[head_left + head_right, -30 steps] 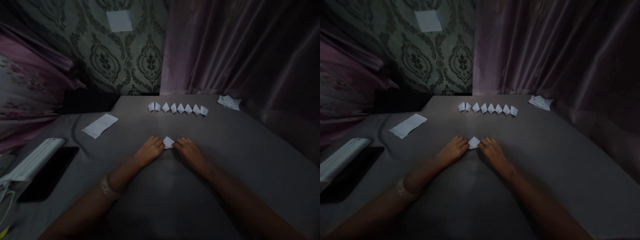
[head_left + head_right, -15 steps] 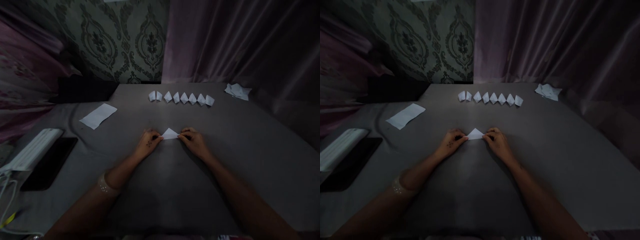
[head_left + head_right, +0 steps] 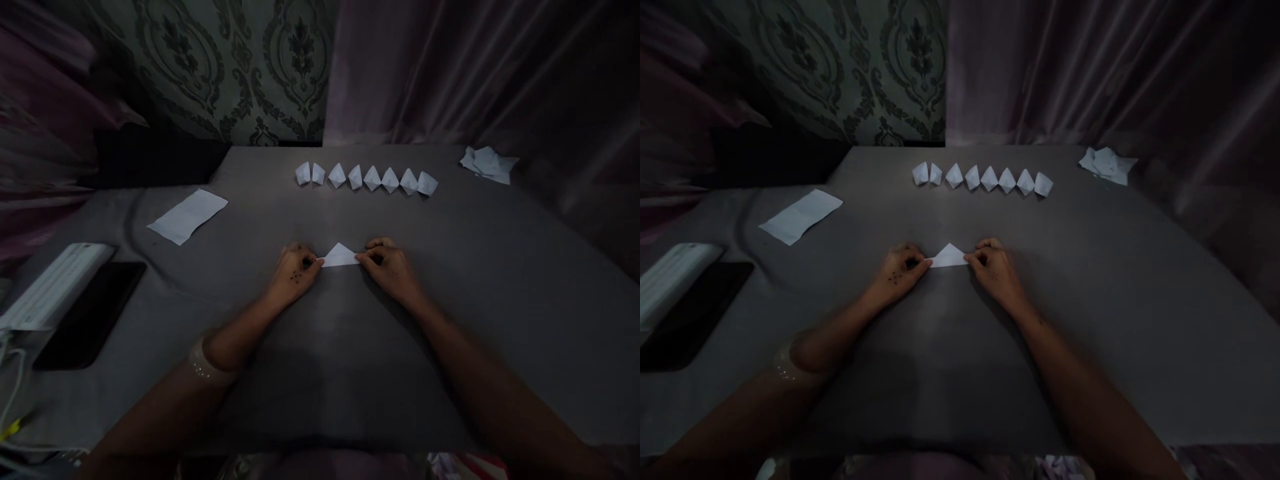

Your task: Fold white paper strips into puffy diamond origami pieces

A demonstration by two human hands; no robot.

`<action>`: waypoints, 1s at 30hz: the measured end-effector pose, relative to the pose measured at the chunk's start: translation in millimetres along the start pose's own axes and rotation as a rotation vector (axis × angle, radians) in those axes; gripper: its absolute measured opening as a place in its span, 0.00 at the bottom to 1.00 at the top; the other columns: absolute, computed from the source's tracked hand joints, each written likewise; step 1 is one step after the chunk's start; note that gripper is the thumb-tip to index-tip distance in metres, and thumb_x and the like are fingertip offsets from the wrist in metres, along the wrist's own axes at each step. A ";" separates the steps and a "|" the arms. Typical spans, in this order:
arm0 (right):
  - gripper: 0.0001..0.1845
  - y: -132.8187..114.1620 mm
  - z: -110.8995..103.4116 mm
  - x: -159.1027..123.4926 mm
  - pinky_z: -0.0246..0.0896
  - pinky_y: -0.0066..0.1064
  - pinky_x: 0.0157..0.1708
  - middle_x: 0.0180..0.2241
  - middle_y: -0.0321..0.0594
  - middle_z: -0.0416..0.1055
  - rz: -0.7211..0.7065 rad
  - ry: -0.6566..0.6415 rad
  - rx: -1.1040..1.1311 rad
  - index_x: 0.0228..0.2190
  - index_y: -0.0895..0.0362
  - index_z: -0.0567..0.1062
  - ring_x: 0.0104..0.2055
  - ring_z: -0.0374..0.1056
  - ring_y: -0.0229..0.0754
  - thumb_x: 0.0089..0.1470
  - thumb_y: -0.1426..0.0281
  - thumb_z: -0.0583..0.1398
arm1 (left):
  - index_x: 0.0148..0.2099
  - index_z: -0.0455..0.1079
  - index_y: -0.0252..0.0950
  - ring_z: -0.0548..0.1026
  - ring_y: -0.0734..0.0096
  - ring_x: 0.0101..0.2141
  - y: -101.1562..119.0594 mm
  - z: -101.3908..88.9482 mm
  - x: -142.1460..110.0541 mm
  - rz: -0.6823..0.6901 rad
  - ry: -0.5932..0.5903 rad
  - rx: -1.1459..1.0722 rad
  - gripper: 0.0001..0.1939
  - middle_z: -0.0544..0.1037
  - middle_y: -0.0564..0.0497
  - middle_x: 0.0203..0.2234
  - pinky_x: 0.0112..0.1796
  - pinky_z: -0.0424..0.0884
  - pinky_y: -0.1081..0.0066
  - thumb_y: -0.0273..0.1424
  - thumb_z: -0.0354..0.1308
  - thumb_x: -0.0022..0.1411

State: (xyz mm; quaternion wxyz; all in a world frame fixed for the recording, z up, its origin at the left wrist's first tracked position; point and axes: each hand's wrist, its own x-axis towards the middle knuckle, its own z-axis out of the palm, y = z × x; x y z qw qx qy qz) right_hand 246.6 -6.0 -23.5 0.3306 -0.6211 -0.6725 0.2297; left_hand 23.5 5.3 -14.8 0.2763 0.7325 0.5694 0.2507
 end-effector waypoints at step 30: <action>0.09 -3.7 0.6 -6.2 0.62 0.37 0.41 0.40 0.45 0.69 -0.253 -0.040 -0.272 0.41 0.54 0.72 0.41 0.66 0.45 0.61 0.73 0.53 | 0.54 0.68 0.40 0.64 0.55 0.48 11.8 6.8 -8.1 0.448 -0.112 0.466 0.16 0.69 0.43 0.51 0.46 0.60 0.57 0.27 0.45 0.68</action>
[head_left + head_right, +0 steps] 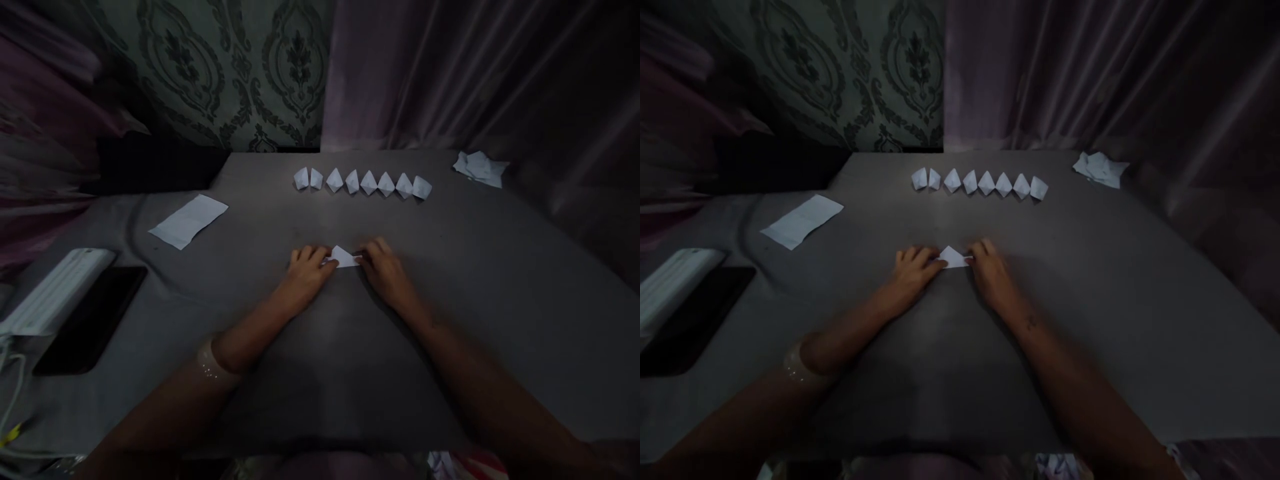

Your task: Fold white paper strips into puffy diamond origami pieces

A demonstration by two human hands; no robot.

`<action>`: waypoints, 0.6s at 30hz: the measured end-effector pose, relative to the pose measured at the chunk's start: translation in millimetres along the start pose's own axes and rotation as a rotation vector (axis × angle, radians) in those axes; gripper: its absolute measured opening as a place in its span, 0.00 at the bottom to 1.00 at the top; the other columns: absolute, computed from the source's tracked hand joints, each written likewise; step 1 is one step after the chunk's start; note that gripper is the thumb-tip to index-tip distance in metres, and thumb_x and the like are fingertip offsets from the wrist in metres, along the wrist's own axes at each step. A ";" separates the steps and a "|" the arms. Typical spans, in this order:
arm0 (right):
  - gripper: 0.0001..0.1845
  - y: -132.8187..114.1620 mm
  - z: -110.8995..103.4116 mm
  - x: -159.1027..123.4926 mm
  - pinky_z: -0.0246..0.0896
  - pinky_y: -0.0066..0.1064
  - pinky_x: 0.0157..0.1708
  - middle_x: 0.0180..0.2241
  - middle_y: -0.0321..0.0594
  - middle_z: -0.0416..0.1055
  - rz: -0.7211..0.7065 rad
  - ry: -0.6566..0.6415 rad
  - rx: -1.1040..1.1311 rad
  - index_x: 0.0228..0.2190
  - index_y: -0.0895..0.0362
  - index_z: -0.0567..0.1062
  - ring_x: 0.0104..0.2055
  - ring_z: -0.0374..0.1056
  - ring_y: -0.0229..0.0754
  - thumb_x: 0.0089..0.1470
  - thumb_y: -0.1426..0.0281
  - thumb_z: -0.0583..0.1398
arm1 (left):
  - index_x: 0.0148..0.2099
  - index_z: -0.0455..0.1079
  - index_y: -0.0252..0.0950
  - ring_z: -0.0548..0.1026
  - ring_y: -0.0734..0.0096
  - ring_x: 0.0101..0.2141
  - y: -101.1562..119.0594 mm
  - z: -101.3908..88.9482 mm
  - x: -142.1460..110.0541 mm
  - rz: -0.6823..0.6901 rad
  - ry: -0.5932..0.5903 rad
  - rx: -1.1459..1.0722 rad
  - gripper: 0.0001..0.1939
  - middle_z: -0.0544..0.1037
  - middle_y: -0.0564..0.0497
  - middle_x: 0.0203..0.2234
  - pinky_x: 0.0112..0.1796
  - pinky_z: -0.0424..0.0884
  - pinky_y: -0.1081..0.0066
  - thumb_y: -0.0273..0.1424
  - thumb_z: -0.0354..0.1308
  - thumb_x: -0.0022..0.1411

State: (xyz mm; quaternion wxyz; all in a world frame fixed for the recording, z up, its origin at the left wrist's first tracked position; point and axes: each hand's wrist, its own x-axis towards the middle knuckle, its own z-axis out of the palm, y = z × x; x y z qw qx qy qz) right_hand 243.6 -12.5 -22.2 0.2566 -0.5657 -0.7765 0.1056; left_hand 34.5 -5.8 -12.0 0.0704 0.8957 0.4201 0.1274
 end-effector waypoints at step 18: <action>0.20 -23.1 -13.1 -26.2 0.63 0.41 0.45 0.43 0.51 0.70 -0.152 -0.108 -0.281 0.50 0.63 0.72 0.44 0.65 0.51 0.60 0.72 0.49 | 0.58 0.64 0.31 0.70 0.58 0.50 12.6 -11.7 -26.0 -0.066 -0.128 0.053 0.21 0.72 0.42 0.51 0.39 0.73 0.65 0.23 0.44 0.65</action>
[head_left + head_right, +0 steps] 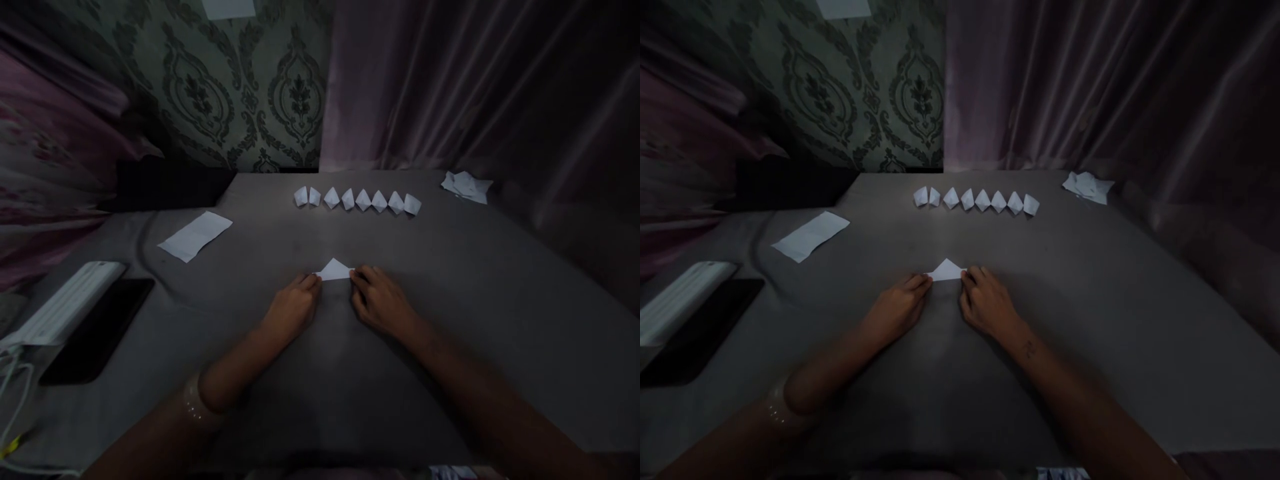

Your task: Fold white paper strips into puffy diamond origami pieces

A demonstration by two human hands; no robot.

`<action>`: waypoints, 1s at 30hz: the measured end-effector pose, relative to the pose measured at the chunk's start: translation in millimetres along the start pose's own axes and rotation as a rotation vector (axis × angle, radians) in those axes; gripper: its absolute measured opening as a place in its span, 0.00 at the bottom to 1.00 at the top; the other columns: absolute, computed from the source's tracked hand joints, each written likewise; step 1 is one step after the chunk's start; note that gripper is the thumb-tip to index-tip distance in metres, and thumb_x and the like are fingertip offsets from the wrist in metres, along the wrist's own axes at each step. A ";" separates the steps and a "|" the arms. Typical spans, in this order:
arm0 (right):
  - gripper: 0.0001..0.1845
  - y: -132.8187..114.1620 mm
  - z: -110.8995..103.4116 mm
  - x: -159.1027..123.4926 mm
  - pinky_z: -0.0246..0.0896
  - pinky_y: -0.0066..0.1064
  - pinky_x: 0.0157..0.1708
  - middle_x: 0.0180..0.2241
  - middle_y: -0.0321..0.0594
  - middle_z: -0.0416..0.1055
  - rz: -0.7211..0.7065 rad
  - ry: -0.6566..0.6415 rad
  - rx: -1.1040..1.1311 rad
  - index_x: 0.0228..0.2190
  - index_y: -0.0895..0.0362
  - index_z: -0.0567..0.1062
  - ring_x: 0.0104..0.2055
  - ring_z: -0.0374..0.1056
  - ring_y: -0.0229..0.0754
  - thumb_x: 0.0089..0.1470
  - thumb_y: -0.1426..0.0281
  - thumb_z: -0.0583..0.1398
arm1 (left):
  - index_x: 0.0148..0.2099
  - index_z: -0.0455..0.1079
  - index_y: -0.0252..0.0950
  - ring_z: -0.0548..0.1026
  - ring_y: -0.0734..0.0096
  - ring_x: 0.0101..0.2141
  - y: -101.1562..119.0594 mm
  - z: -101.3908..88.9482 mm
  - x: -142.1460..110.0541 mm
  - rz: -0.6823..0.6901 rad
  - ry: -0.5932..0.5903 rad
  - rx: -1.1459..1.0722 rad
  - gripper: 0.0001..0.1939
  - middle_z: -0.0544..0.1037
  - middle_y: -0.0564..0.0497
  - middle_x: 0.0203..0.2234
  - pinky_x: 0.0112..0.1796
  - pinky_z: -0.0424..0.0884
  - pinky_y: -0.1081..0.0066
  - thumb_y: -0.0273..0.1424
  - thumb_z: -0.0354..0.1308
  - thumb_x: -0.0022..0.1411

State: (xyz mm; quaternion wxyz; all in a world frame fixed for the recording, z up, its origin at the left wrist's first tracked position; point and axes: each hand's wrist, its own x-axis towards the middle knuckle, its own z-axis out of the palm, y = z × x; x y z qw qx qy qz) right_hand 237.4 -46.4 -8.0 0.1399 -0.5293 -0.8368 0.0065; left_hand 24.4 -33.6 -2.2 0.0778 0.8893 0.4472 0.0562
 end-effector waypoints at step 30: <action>0.24 2.2 -10.5 34.3 0.65 0.37 0.43 0.40 0.43 0.76 0.481 0.182 1.476 0.41 0.54 0.75 0.41 0.72 0.43 0.43 0.56 0.67 | 0.36 0.69 0.36 0.69 0.72 0.28 10.3 -7.3 37.1 -0.232 0.418 -0.862 0.13 0.73 0.54 0.25 0.32 0.67 0.72 0.38 0.49 0.66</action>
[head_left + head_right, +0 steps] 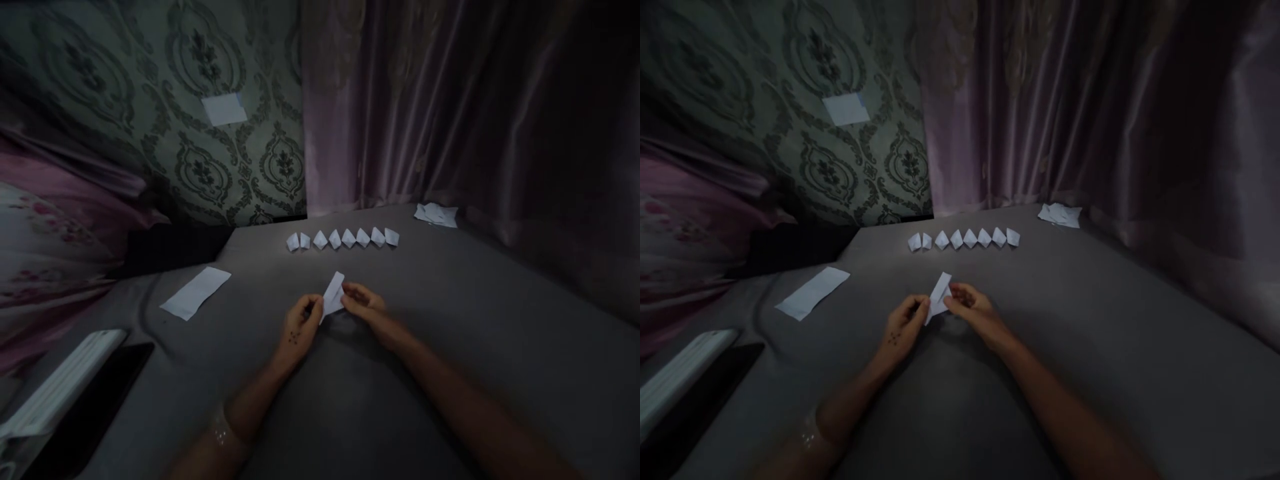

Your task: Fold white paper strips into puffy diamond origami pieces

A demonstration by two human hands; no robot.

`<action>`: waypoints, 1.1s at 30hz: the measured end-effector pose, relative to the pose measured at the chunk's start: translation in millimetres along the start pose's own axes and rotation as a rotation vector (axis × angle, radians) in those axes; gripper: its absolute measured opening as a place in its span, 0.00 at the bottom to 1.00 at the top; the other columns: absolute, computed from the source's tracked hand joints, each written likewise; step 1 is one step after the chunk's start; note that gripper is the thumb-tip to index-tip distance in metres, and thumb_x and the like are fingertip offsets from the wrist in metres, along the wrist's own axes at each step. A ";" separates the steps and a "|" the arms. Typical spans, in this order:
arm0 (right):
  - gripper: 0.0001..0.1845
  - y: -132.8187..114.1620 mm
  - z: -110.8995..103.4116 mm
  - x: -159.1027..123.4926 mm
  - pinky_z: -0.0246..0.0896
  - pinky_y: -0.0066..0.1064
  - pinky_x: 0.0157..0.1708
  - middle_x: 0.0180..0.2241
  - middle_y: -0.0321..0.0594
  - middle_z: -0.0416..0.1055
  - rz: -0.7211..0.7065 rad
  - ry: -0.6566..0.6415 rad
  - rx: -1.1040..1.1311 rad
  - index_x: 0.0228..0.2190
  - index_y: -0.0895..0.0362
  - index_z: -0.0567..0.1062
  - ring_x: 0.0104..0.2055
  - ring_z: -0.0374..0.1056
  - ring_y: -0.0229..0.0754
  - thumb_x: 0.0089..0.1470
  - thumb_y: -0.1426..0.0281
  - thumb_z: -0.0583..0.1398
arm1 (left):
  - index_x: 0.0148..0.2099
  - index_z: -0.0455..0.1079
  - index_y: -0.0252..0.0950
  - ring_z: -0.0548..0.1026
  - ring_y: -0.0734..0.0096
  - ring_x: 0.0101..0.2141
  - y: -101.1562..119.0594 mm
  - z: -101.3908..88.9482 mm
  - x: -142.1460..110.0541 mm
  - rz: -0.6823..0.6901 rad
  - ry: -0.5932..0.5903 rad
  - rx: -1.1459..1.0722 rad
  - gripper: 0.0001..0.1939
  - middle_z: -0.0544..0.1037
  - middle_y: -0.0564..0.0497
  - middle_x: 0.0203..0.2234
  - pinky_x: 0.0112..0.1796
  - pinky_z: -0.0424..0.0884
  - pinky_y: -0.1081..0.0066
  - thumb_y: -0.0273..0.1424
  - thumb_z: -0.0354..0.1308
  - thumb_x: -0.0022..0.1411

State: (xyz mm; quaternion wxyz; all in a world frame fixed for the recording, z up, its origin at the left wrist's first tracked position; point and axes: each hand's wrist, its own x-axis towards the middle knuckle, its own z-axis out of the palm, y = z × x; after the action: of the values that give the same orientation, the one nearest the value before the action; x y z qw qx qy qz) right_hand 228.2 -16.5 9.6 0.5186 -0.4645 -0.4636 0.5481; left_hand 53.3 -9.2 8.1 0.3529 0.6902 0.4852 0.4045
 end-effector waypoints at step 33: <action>0.12 -24.9 7.7 -28.6 0.66 0.32 0.41 0.37 0.41 0.70 -0.832 0.212 -0.847 0.43 0.53 0.73 0.40 0.69 0.40 0.61 0.76 0.53 | 0.38 0.78 0.32 0.79 0.69 0.31 35.4 29.5 6.8 -0.141 0.115 -0.779 0.17 0.81 0.49 0.31 0.38 0.77 0.69 0.41 0.66 0.53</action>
State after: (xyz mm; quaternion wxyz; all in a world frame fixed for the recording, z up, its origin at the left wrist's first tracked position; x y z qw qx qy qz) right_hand 224.9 -44.4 36.1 0.5029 -0.4624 -0.7301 0.0177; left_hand 94.8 -15.4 28.2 0.5873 0.4458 0.3607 0.5712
